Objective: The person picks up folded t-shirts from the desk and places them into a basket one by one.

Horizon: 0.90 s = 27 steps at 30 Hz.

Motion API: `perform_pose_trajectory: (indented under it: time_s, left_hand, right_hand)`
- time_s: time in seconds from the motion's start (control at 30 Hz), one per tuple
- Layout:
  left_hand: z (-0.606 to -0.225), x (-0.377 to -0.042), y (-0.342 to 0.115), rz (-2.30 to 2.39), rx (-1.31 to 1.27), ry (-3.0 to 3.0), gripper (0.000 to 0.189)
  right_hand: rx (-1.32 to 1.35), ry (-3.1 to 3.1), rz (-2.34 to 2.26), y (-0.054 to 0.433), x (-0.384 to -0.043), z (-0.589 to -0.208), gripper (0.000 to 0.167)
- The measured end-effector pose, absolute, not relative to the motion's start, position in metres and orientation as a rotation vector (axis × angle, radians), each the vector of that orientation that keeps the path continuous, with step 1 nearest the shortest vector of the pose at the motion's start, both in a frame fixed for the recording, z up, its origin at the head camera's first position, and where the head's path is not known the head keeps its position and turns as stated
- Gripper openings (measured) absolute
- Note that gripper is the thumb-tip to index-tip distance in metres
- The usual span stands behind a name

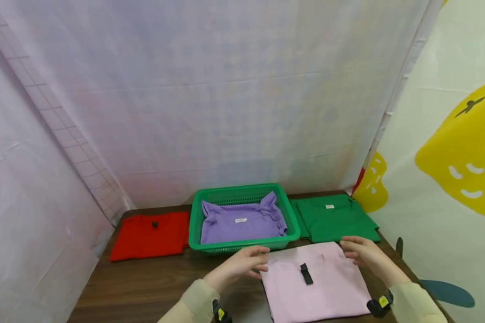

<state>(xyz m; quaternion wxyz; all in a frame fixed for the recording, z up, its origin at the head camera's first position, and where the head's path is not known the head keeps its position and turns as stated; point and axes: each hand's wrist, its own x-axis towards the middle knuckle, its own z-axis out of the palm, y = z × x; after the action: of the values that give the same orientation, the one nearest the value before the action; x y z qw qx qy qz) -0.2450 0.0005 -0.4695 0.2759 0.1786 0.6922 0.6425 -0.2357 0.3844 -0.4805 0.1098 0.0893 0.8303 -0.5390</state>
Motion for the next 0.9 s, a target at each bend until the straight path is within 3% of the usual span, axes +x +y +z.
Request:
perform_pose_trajectory:
  time_s: [0.3,0.9]
  left_hand:
    - [-0.513,-0.232,0.009,1.776,0.352,1.873,0.047]
    - [-0.538,-0.227,0.003,1.817,0.158,1.842,0.059]
  right_hand:
    - [0.463,2.351,-1.565,0.414,-0.221,-0.510,0.075]
    - [0.480,2.413,-1.341,0.417,-0.219,-0.528,0.079]
